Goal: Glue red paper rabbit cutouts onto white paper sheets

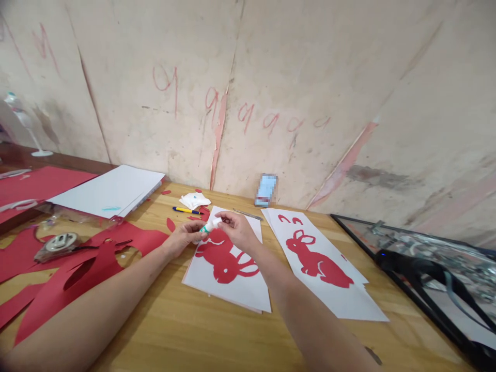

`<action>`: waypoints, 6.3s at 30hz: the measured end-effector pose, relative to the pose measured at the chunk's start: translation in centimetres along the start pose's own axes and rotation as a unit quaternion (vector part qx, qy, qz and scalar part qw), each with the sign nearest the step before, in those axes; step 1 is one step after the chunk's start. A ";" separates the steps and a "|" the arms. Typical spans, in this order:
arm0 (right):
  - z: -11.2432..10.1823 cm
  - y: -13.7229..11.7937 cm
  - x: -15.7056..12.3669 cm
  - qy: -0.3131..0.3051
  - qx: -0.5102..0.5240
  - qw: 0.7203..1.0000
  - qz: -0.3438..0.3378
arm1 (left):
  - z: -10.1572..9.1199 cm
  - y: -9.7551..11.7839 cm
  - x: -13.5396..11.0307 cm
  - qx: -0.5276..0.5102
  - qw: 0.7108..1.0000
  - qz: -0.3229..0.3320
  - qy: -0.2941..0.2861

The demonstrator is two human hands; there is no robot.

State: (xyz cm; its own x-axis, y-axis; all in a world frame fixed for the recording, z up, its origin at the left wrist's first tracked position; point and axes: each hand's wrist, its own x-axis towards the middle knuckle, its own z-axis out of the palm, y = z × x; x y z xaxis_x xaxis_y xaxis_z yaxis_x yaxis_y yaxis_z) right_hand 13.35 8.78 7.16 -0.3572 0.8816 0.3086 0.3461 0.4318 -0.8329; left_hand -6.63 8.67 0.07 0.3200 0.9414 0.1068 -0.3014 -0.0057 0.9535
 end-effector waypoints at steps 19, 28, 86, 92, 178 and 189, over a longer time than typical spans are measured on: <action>1.5 0.3 0.2 -0.011 -0.123 0.991 -0.056 | 0.3 -0.3 -0.2 -0.044 0.999 0.002 -0.001; 2.5 0.6 0.7 -0.008 -0.113 0.992 -0.053 | 0.3 -0.5 -0.1 -0.034 0.999 0.015 0.032; -5.3 6.0 -5.4 -0.054 -0.286 0.947 0.138 | 1.3 0.0 -0.6 0.409 0.895 0.166 0.070; -5.4 6.2 -5.5 -0.077 -0.304 0.945 0.095 | 2.6 2.3 -0.1 0.471 0.874 0.122 -0.003; -8.1 6.7 -6.5 -0.134 0.228 0.928 0.263 | 5.0 4.2 2.8 0.186 0.971 -0.091 0.115; -8.0 6.8 -6.3 -0.138 0.150 0.925 0.320 | 3.0 0.0 4.7 0.320 0.941 -0.063 0.089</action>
State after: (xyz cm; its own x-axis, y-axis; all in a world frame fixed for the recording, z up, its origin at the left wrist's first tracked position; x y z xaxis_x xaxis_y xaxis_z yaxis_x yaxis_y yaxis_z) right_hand 24.84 7.71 3.25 -0.3852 0.8381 -0.3862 0.3226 -0.2698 -0.9073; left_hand -2.44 12.15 1.39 0.1441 0.9895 -0.0126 0.3499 -0.0390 0.9360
